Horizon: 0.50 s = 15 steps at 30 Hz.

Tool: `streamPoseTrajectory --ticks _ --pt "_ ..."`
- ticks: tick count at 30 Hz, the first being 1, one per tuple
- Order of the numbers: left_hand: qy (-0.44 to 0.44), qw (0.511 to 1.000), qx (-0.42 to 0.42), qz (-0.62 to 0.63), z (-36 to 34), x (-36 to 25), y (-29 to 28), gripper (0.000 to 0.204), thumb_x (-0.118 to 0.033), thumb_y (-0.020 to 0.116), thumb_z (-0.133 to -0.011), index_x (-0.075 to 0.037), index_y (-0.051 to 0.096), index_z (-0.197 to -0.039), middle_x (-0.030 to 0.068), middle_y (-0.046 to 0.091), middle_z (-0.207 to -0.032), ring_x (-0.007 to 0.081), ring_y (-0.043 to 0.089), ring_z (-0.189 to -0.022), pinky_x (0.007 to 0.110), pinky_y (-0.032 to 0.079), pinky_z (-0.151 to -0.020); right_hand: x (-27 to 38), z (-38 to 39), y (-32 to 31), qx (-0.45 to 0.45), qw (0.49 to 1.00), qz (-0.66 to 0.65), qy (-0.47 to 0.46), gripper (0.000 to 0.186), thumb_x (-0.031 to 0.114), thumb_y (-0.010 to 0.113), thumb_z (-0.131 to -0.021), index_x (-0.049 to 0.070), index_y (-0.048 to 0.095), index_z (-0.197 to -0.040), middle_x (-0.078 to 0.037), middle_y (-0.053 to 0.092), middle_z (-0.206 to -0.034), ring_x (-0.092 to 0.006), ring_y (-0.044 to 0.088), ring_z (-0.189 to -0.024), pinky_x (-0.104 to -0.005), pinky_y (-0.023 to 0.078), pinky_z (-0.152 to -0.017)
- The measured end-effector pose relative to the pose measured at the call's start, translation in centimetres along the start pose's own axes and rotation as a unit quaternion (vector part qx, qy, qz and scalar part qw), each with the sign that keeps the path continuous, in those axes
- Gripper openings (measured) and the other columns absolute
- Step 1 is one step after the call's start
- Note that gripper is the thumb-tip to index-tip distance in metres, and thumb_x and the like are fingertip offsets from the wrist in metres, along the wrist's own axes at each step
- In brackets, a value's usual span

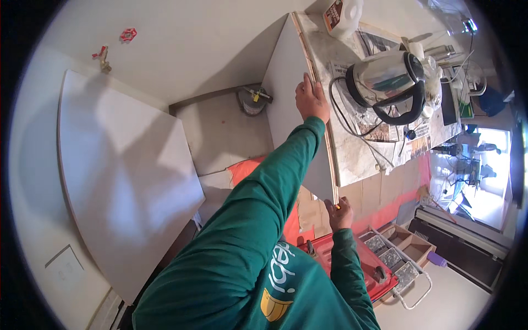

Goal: The person measures and marks wood panels using a square and a pencil, carries a panel across the production floor, and uses a tape measure to check dimensions.

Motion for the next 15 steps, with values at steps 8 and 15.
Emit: streamPoseTrajectory --ticks 8,15 --pt "0.008 0.999 -0.024 -0.025 0.4 -0.1 0.3 0.053 -0.03 0.053 -0.103 -0.005 0.046 -0.149 0.0248 0.056 -0.129 0.0418 0.057 -0.116 0.051 0.047 -0.098 -0.5 0.3 0.1 -0.002 1.0 0.012 0.004 0.03 0.028 0.076 -0.087 0.006 0.073 -0.106 -0.02 0.063 -0.086 -0.04 0.064 -0.08 -0.0463 0.051 -0.071" --pt "-0.011 1.0 0.027 -0.003 0.6 -0.2 0.6 0.056 -0.034 0.044 -0.108 0.0 0.039 -0.152 0.0267 0.048 -0.137 0.0416 0.05 -0.126 0.047 0.042 -0.108 -2.1 1.4 0.7 0.04 0.986 -0.164 0.001 0.053 0.027 0.074 -0.092 0.004 0.061 -0.138 -0.008 0.06 -0.089 -0.0206 0.061 -0.083 -0.0352 0.049 -0.076"
Point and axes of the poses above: each hand's wrist, its own z-axis away from the middle knuckle, its own y-axis out of the palm, x = y × z, the point moved 9 cm from there along -z, towards the middle knuckle
